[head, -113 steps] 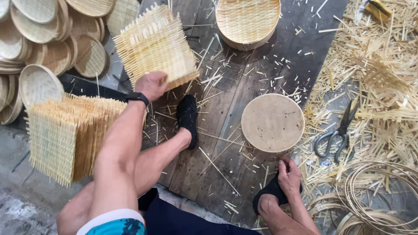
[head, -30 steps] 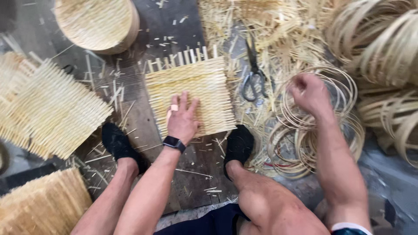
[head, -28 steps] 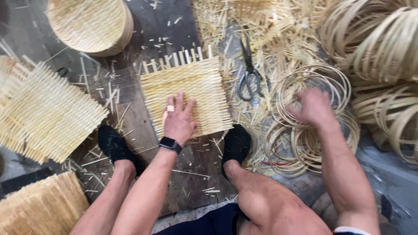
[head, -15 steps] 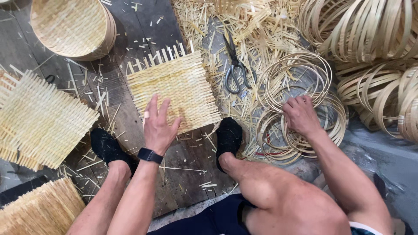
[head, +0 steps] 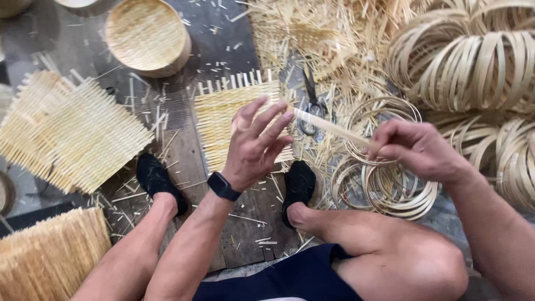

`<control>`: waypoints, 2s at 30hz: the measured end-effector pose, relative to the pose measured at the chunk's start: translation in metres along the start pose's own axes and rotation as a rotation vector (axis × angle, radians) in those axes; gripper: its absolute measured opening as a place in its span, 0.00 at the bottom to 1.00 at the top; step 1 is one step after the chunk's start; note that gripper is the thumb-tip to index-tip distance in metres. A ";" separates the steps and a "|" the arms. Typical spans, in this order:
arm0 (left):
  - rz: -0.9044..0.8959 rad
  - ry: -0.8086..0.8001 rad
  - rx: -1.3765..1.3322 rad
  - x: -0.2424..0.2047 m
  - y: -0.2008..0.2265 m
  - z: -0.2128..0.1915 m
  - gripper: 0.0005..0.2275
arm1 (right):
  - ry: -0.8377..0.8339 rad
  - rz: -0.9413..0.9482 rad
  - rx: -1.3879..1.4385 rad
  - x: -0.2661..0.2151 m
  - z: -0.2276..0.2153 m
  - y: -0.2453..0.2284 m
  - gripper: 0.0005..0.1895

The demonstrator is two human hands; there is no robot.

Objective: The person weaves bamboo strips into circular bowls using a wooden mold and shears. They place a bamboo mat over the mold, wrap it around, trim the excess, and stack the finished bowls.

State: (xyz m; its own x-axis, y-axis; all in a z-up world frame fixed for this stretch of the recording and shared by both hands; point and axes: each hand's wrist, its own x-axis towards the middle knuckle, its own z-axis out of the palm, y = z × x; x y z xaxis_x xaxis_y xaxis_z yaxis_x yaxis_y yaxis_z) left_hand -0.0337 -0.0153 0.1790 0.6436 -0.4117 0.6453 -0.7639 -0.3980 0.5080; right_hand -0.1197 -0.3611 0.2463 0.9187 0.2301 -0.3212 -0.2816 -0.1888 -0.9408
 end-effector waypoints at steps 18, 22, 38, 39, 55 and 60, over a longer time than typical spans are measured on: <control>-0.348 0.195 -0.171 -0.007 0.009 -0.031 0.08 | 0.189 -0.700 -0.858 0.071 0.105 -0.069 0.23; -0.311 0.177 -0.194 -0.016 0.016 -0.034 0.08 | 0.253 -0.938 -1.095 0.088 0.132 -0.072 0.13; -1.425 -0.319 -1.310 -0.001 0.003 -0.041 0.35 | 0.168 -1.197 -1.190 0.105 0.179 -0.065 0.15; -1.357 -0.277 -1.349 -0.003 0.005 -0.041 0.33 | 0.185 -1.188 -1.203 0.104 0.180 -0.064 0.12; -1.204 -0.115 -1.329 -0.027 -0.018 -0.035 0.22 | 0.235 -0.797 -0.872 0.139 0.165 -0.024 0.16; -0.846 0.421 -1.675 -0.021 -0.044 -0.068 0.18 | 0.282 -0.163 0.326 0.144 0.118 -0.016 0.20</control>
State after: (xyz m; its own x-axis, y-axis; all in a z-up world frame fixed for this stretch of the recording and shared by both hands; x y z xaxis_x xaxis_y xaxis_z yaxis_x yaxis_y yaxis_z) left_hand -0.0175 0.0663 0.1816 0.9606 -0.2658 -0.0810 0.2700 0.8235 0.4990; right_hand -0.0160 -0.2127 0.2021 0.9850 -0.0453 -0.1664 -0.1581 0.1488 -0.9762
